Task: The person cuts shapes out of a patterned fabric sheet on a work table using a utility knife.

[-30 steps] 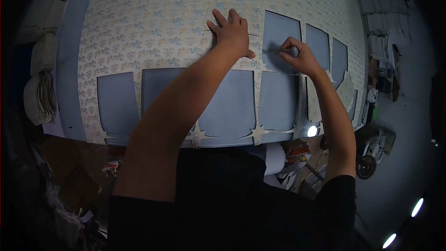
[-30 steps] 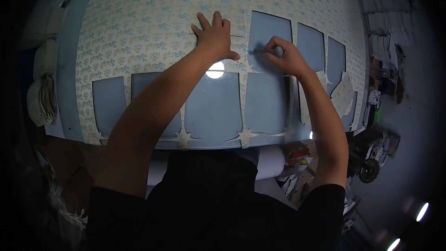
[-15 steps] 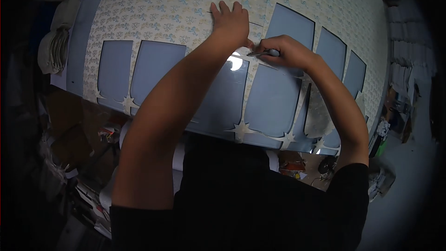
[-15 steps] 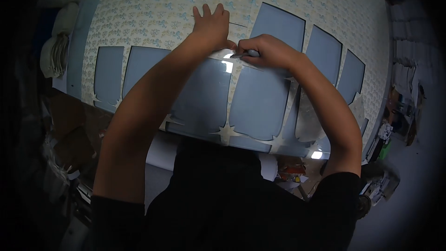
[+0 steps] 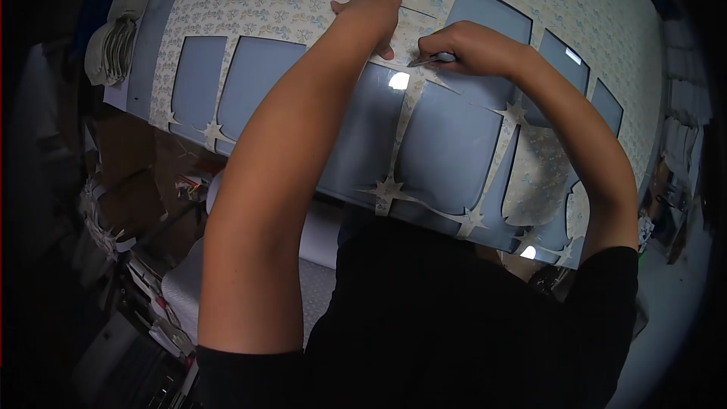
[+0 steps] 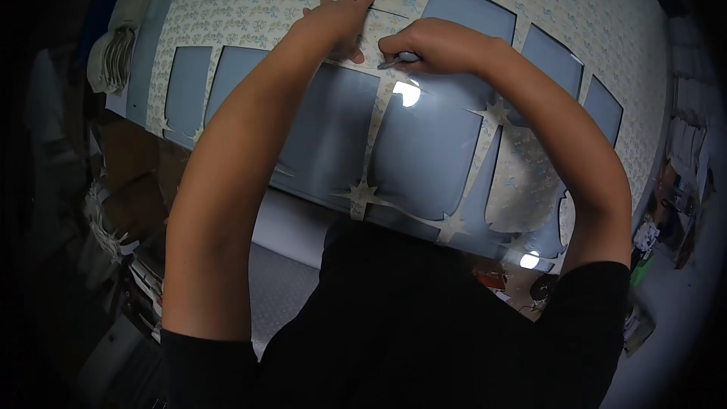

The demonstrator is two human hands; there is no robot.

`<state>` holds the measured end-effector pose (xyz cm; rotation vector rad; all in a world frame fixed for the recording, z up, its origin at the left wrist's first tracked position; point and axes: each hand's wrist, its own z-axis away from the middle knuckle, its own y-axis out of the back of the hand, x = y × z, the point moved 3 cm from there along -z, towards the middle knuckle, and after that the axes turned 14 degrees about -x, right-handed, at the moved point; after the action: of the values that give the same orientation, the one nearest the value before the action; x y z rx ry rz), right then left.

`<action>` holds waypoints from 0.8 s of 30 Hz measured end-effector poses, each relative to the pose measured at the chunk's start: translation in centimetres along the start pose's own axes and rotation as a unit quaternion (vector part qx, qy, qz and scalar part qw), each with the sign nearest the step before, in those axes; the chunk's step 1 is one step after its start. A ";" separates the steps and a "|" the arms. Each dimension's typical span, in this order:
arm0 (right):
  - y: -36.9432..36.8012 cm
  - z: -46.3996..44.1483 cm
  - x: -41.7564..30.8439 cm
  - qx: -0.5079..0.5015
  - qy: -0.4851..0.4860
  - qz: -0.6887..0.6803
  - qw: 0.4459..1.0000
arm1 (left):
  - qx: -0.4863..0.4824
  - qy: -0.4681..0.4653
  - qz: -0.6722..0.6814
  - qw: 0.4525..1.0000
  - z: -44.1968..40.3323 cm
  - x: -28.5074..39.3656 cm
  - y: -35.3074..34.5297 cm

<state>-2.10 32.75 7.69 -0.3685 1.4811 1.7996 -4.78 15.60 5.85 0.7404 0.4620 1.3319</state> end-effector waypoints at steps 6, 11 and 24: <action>0.1 -0.3 -0.2 -0.013 -0.010 0.047 0.999 | 0.034 -0.019 -0.005 0.999 -0.1 -0.4 -0.2; -0.5 -0.8 -0.7 -0.006 -0.007 0.090 0.996 | 0.050 -0.028 -0.015 0.998 -0.1 -0.3 -0.4; -3.0 -2.1 -2.2 0.065 -0.075 0.082 0.992 | 0.025 -0.032 -0.104 0.994 -3.3 -0.6 -2.2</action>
<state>0.97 30.07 6.39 -0.0465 1.5486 1.8034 -5.58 15.54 1.92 0.7533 0.5084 1.1020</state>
